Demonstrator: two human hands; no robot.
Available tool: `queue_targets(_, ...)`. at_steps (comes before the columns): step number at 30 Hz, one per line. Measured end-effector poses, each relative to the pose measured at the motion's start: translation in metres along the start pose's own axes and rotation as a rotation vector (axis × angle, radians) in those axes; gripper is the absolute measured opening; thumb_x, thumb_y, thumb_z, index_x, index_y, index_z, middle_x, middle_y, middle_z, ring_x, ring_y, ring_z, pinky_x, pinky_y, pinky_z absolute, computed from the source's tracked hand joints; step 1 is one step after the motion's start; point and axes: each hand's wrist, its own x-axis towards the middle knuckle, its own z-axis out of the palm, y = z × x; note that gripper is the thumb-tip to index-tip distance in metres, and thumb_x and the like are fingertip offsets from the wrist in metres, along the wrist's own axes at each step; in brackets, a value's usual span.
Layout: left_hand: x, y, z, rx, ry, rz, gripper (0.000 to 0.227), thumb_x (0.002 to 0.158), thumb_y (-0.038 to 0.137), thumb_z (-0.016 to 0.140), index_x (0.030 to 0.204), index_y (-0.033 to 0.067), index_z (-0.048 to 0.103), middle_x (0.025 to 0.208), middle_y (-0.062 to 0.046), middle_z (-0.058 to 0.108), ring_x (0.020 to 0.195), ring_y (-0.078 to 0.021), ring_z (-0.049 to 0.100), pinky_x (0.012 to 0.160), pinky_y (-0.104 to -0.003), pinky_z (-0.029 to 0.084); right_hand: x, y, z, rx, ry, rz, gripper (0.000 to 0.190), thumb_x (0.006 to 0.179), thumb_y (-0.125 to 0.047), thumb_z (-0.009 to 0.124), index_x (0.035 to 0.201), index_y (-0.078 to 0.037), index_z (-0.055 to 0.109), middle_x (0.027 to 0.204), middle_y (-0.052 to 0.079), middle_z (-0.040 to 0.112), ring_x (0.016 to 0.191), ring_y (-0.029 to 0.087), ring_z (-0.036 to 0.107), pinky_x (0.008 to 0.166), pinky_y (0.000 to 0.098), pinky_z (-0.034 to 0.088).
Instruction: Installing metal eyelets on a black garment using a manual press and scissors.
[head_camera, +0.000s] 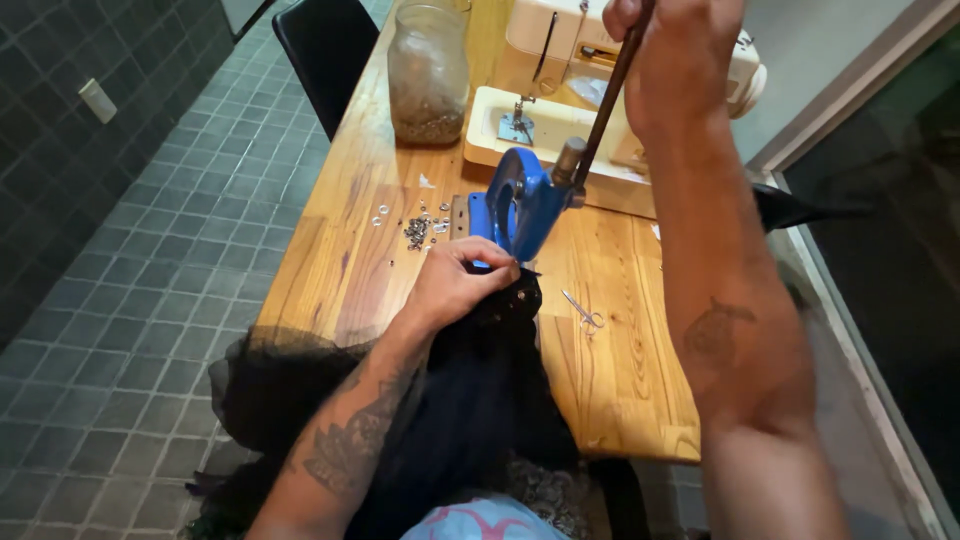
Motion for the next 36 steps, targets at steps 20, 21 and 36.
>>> queue_targets(20,0.001,-0.001,-0.004,0.045,-0.024,0.002,0.013,0.076,0.015,0.087,0.088,0.0113,0.083,0.094,-0.004,0.080,0.092,-0.0112,0.074,0.089,-0.021,0.054,-0.035,-0.038,0.014,0.115,-0.112,-0.266,0.018,0.118,-0.004,0.058,0.132,-0.015,0.053,0.098,0.006,0.044,0.073,0.018,0.032,0.067,0.0346,0.032)
queue_targets(21,0.001,0.000,-0.004,0.047,-0.022,0.005,0.013,0.076,0.015,0.087,0.088,0.0113,0.083,0.094,-0.004,0.080,0.092,-0.0112,0.074,0.089,-0.021,0.054,-0.037,-0.038,0.013,0.117,-0.113,-0.269,0.018,0.118,-0.004,0.058,0.132,-0.015,0.053,0.098,0.006,0.044,0.073,0.018,0.032,0.067,0.0346,0.032)
queue_targets(36,0.002,-0.002,-0.002,0.128,-0.030,-0.031,0.016,0.076,0.015,0.086,0.091,0.0125,0.084,0.094,-0.003,0.081,0.093,-0.0093,0.073,0.090,-0.021,0.054,-0.109,-0.097,0.046,-0.165,-0.073,-0.495,0.024,0.116,-0.019,0.057,0.134,-0.021,0.041,0.109,0.006,0.047,0.078,0.016,0.040,0.066,0.0291,0.040)
